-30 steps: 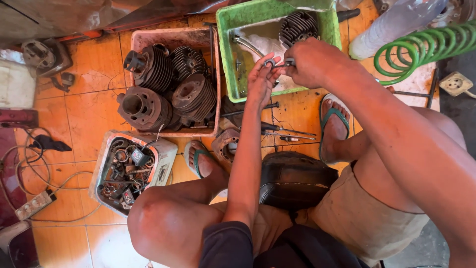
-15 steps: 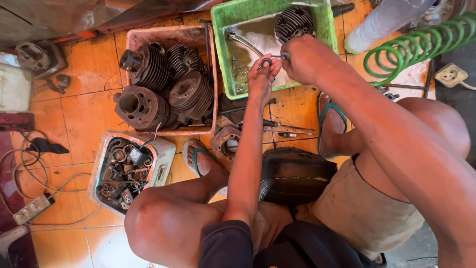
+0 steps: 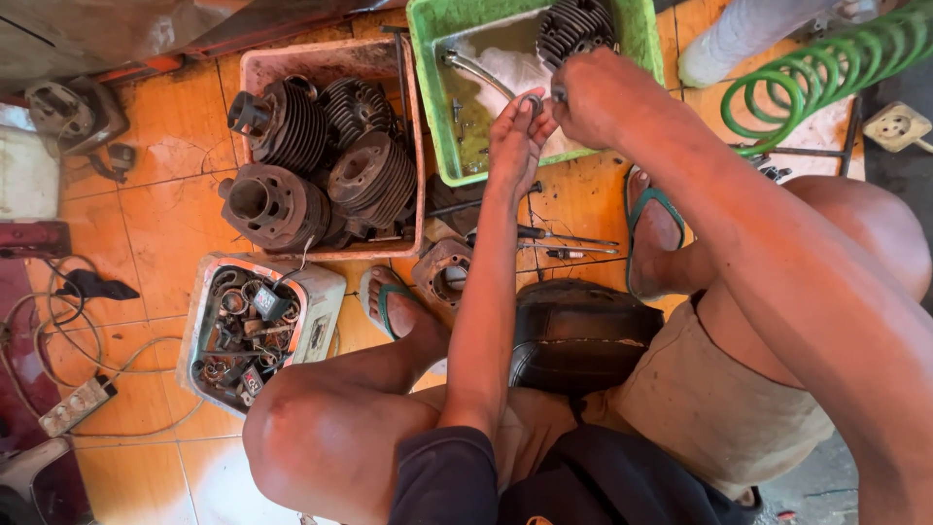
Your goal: Cleaning and inspecting motorcycle engine components using compressed air and hand tools
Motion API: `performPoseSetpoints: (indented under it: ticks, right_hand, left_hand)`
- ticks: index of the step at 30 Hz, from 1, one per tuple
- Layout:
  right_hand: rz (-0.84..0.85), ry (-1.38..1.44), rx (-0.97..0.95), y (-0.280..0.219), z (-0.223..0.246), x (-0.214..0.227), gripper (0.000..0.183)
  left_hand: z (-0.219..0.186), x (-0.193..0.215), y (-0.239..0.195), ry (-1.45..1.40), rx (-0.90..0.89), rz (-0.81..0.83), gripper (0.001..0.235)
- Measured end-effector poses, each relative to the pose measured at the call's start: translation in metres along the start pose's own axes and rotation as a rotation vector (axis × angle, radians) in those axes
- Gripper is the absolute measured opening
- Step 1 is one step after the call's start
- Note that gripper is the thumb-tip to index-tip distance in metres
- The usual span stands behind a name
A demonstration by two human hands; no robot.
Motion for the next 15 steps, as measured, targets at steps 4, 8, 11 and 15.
performPoseSetpoints:
  ticks: [4,8,11,15]
  right_hand:
    - [0.008,0.016,0.014,0.003,-0.002,0.0,0.02]
    - [-0.008,0.041,-0.008,-0.001,-0.003,0.001,0.014]
    - [0.008,0.036,-0.026,-0.002,0.0,0.002,0.014]
    - [-0.013,-0.001,-0.018,0.001,-0.006,-0.004,0.02]
  left_hand:
    - [-0.002,0.0,0.005,0.009,0.02,-0.042,0.027]
    - [0.006,0.003,0.003,-0.038,-0.002,0.02,0.028]
    - [0.004,0.001,0.002,-0.064,-0.012,0.031,0.028]
    - [-0.005,-0.012,-0.002,0.02,0.001,0.047,0.025]
Point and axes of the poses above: each hand's wrist, its own y-axis towards the middle knuckle, its own x-axis out of the back of the hand, z = x × y, the point moved 1 cm from there along y, towards the middle knuckle, and after that the axes turned 13 degrees about -x, right-handed, at the moved point
